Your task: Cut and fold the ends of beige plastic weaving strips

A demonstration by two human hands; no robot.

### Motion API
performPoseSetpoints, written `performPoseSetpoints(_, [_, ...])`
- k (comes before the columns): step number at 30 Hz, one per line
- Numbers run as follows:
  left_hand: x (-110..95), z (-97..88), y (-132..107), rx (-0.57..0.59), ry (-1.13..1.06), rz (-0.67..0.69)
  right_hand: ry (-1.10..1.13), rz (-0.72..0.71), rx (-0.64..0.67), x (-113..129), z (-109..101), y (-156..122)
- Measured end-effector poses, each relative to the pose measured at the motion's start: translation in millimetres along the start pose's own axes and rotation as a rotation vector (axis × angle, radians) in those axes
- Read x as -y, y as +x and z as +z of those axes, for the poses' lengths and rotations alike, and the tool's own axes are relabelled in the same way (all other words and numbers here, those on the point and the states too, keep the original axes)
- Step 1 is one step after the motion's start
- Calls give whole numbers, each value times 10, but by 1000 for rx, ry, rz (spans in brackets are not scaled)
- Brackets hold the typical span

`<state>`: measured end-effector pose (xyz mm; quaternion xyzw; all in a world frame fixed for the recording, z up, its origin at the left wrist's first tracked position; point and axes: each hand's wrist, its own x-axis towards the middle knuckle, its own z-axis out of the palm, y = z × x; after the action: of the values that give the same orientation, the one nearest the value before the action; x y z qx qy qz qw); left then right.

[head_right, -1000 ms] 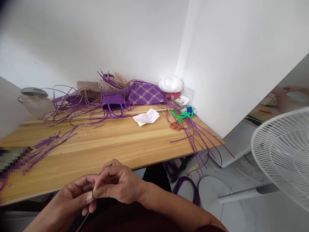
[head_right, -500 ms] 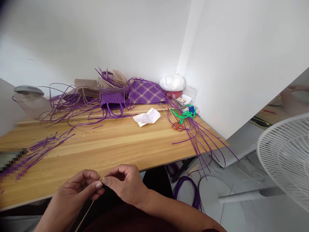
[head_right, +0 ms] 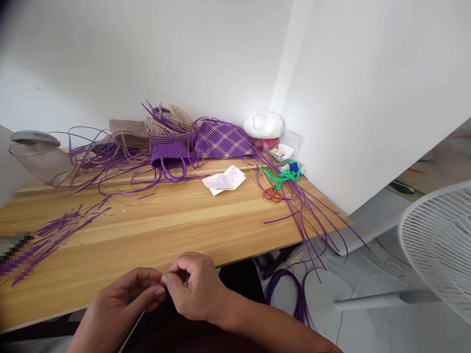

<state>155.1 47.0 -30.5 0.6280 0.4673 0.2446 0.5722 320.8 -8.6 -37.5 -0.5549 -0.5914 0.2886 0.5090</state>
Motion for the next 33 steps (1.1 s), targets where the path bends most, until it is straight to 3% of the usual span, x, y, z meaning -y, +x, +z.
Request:
performPoseSetpoints(7, [-2, -25, 29, 62, 61, -71, 171, 180, 26, -47, 36, 28])
performPoseSetpoints(10, [3, -65, 79, 82, 102, -48, 197, 228, 155, -103, -52, 106])
performPoseSetpoints(13, [26, -130, 159, 47, 106, -44, -137, 203, 203, -259, -464, 301])
performPoseSetpoints(15, [35, -183, 210, 14, 80, -54, -612, 293, -17, -410, -939, 462])
performPoseSetpoints(16, [33, -209, 230, 0, 59, -57, -711, 349, -111, -492, -1212, 537])
performPoseSetpoints(19, [12, -267, 270, -27, -13, -45, -887, 524, -312, -729, -1993, 710])
performPoseSetpoints(22, [-19, -282, 303, -46, -74, -25, -1007, 689, -399, -921, -2478, 810])
performPoseSetpoints(27, [-103, -259, 376, -71, -153, 23, -1103, 831, -412, -1090, -2658, 906])
performPoseSetpoints(33, [-252, -208, 374, -91, -239, 55, -1139, 784, -350, -951, -2671, 840])
